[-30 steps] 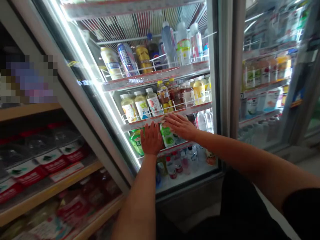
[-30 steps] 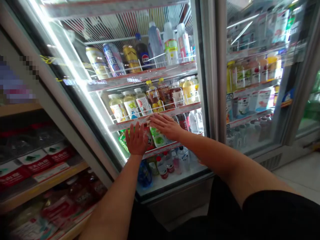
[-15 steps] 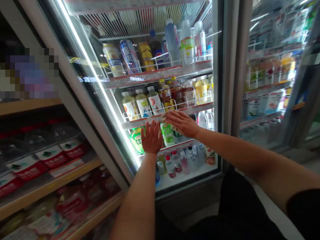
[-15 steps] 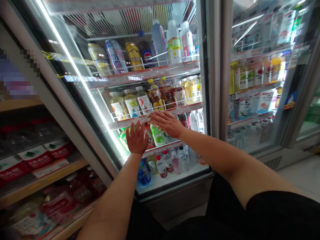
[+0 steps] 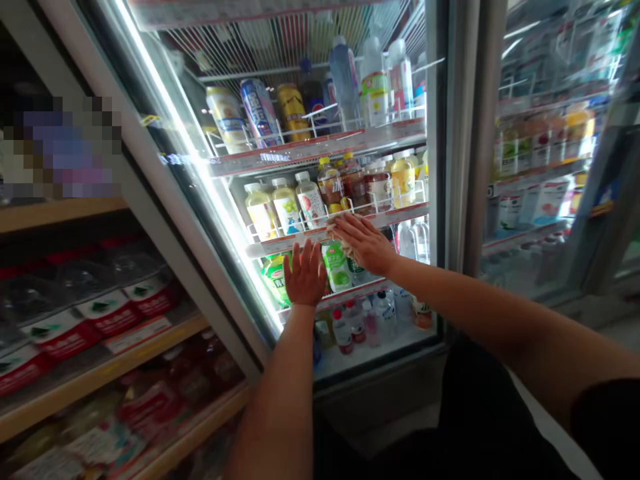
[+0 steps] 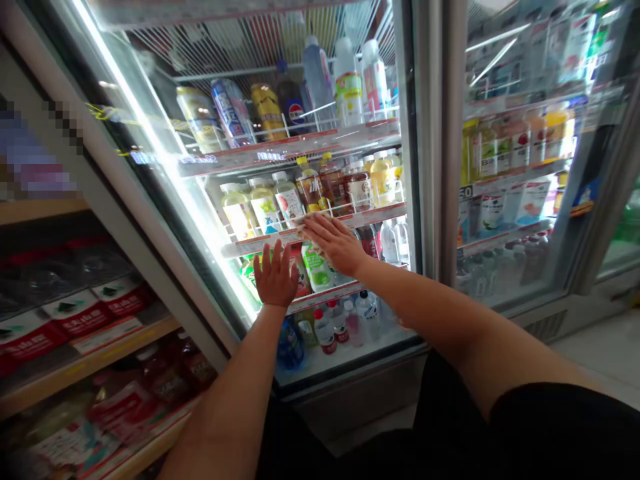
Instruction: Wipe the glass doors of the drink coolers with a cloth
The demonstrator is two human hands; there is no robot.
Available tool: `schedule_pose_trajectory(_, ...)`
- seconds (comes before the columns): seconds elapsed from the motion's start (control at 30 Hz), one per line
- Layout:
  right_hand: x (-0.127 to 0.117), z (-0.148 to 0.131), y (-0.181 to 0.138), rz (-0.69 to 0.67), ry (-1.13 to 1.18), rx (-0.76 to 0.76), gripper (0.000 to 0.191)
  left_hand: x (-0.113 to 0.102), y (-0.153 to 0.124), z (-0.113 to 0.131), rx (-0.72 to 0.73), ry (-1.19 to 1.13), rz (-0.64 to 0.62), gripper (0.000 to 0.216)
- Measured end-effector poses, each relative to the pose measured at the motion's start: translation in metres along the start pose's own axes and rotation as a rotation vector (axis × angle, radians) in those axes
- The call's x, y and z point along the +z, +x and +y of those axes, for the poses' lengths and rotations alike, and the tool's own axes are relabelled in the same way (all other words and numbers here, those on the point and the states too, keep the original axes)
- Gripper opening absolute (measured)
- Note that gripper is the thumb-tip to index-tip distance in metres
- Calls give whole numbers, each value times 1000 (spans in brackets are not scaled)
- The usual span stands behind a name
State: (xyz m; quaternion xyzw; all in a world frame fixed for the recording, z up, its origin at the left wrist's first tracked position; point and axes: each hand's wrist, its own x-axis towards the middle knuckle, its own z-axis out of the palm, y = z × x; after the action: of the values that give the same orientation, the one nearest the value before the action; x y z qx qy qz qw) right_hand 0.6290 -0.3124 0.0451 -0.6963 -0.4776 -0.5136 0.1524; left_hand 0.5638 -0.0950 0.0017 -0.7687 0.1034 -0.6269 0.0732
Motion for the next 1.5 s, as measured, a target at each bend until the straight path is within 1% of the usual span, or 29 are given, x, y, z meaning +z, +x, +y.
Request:
schedule_pose_trajectory(0.07, 3, -5, -4, 14, -17, 19, 55, 0, 0, 0, -15, -15, -20, 56)
schedule_pose_trajectory(0.17, 8, -8, -17, -45, 4, -104, 56, 0, -1, 0, -24, -6, -30, 55)
schedule_pose_trajectory(0.23, 8, -6, -20, -93, 25, -183, 59, 0, -1, 0, -16, 10, -25, 56)
schedule_pose_trajectory(0.3, 4, 0, -12, -91, 30, -175, 59, 0, -1, 0, -19, 13, -24, 55)
schedule_pose_trajectory(0.43, -6, 9, 14, 21, 33, 14, 61, -1, 0, 1, -58, -22, -56, 53)
schedule_pose_trajectory(0.53, -7, 9, 21, 45, 45, 55, 64, -2, 0, 1, -71, -42, -81, 52)
schedule_pose_trajectory(0.67, -3, 3, 26, 39, 30, 34, 62, -2, 0, 1, -64, -38, -77, 52)
schedule_pose_trajectory(0.8, 3, -12, 52, -16, 1, -45, 56, 0, 0, 0, -37, 1, -37, 51)
schedule_pose_trajectory(0.9, 4, -26, 75, -99, -23, -159, 54, 2, -1, -2, -27, 10, -14, 47)
schedule_pose_trajectory(0.97, 1, -32, 87, -175, -33, -237, 54, 3, -2, -3, -14, 20, 0, 45)
schedule_pose_trajectory(1.1, -16, -27, 102, -286, -55, -362, 53, 2, 0, -2, 17, 52, 7, 48)
schedule_pose_trajectory(1.17, -24, -20, 106, -271, -67, -342, 54, -1, 1, -1, 2, 45, -12, 51)
schedule_pose_trajectory(1.27, -28, -13, 106, -140, -77, -152, 61, -3, 2, 1, -14, 25, -26, 53)
schedule_pose_trajectory(1.3, -28, -13, 104, -106, -78, -102, 61, -3, 2, 1, -15, 22, -23, 53)
schedule_pose_trajectory(1.33, -26, -13, 103, -96, -76, -88, 61, -3, 2, 1, -13, 22, -19, 52)
schedule_pose_trajectory(1.37, -24, -14, 101, -110, -73, -113, 59, -3, 1, 2, -11, 24, -16, 52)
schedule_pose_trajectory(1.47, -17, -20, 97, -190, -72, -252, 53, -2, 1, 2, -15, 35, -8, 50)
schedule_pose_trajectory(1.5, -15, -22, 97, -198, -78, -271, 53, -2, 1, 1, -11, 39, -8, 50)
